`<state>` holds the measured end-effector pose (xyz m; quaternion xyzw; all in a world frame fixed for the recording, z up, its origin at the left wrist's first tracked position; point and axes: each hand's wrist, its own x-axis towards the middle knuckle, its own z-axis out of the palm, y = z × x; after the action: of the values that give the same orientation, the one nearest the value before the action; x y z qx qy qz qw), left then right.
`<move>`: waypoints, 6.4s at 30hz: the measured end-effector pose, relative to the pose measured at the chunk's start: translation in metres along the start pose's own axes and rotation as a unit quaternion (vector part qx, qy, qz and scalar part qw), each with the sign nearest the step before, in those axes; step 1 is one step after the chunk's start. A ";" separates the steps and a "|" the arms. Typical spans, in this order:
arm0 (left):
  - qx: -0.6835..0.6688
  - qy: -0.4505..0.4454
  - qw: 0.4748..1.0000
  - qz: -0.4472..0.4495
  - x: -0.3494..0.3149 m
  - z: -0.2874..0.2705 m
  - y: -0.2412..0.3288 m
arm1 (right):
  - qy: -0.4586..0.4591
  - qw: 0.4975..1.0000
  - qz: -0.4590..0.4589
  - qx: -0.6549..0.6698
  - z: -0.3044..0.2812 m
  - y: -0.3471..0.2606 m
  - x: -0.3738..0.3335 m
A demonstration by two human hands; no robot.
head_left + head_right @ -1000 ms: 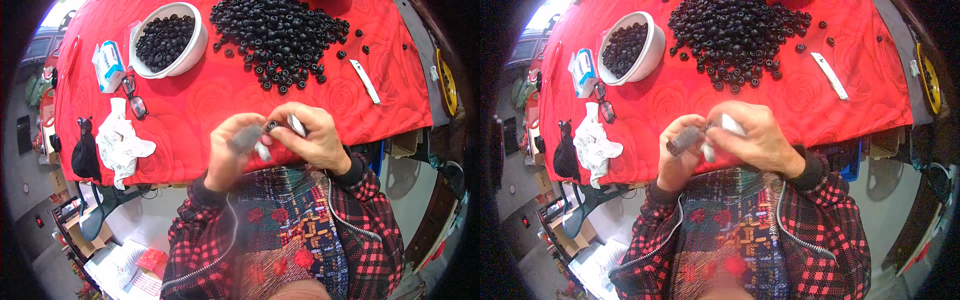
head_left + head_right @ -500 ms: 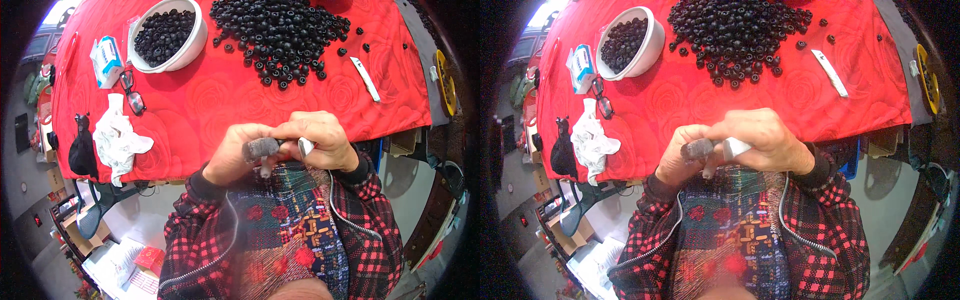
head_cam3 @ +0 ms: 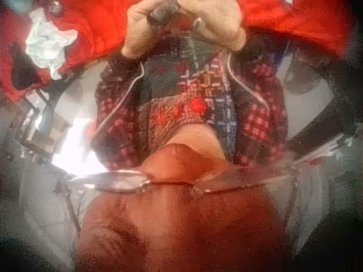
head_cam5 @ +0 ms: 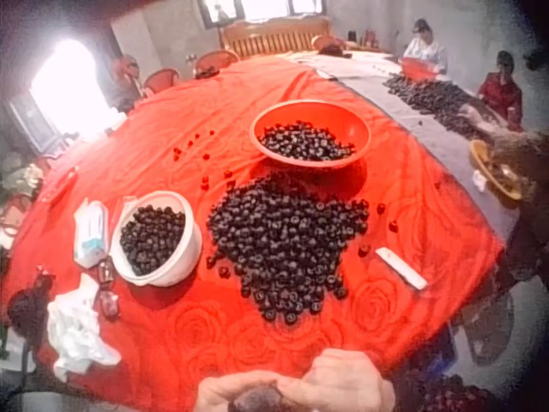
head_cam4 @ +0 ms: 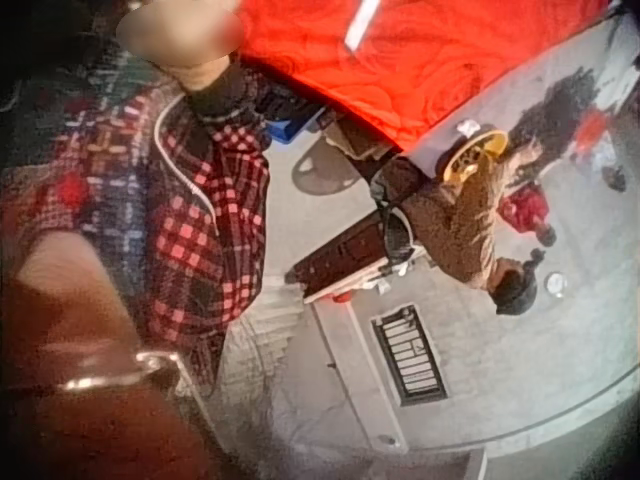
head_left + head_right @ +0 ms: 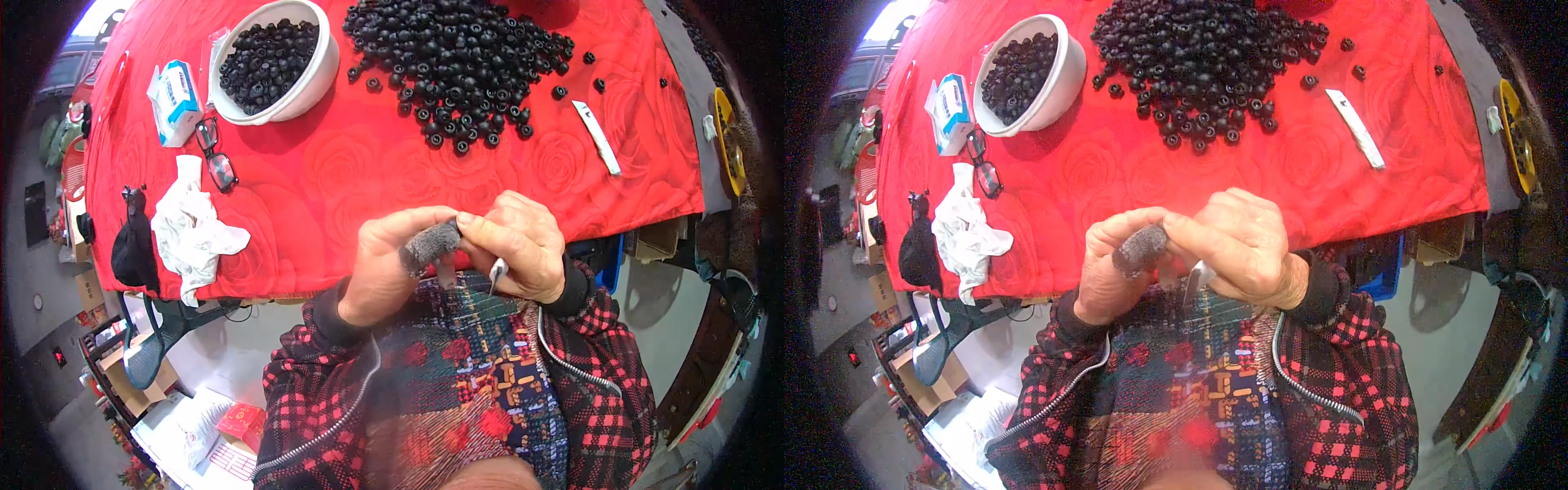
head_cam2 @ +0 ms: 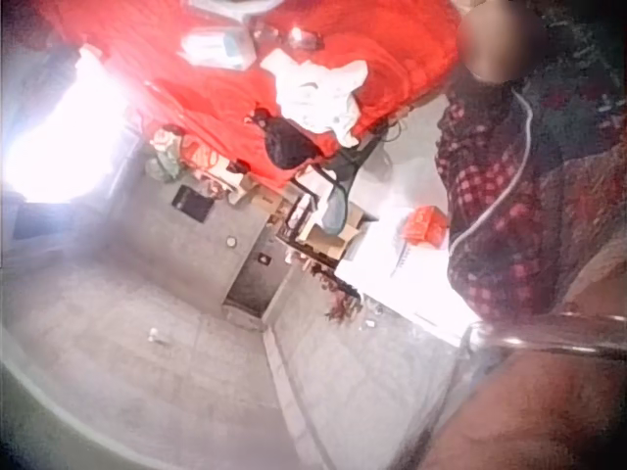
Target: The person repeatedly picks up black olives from a red tablecloth and uses a small metal tool to remove the pits. The pitted olives are placed into a white bowl, while the unpitted olives remain in a pile on the table.
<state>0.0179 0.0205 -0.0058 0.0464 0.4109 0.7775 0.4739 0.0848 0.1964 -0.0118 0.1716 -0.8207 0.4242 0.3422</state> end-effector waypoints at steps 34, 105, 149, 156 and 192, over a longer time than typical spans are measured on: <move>0.627 -0.002 0.711 0.318 0.093 -0.035 0.024 | -0.011 0.984 0.154 -0.090 0.003 0.033 -0.021; 0.172 -0.016 0.985 0.028 0.004 -0.001 0.010 | -0.138 0.962 0.214 0.098 -0.018 0.008 0.006; 0.111 -0.060 0.975 -0.183 0.007 -0.014 0.022 | -0.143 0.967 0.077 0.195 -0.006 0.010 0.016; 0.058 -0.048 0.986 -0.147 0.008 -0.012 0.016 | -0.114 0.984 0.038 0.132 -0.006 0.010 0.016; 0.079 -0.015 0.997 -0.022 0.006 -0.011 0.013 | -0.155 0.954 0.240 0.091 -0.016 0.007 0.015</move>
<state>-0.0002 0.0159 -0.0060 0.0861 0.4645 0.7316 0.4915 0.0763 0.2134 0.0014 0.0633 -0.8384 0.5352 0.0816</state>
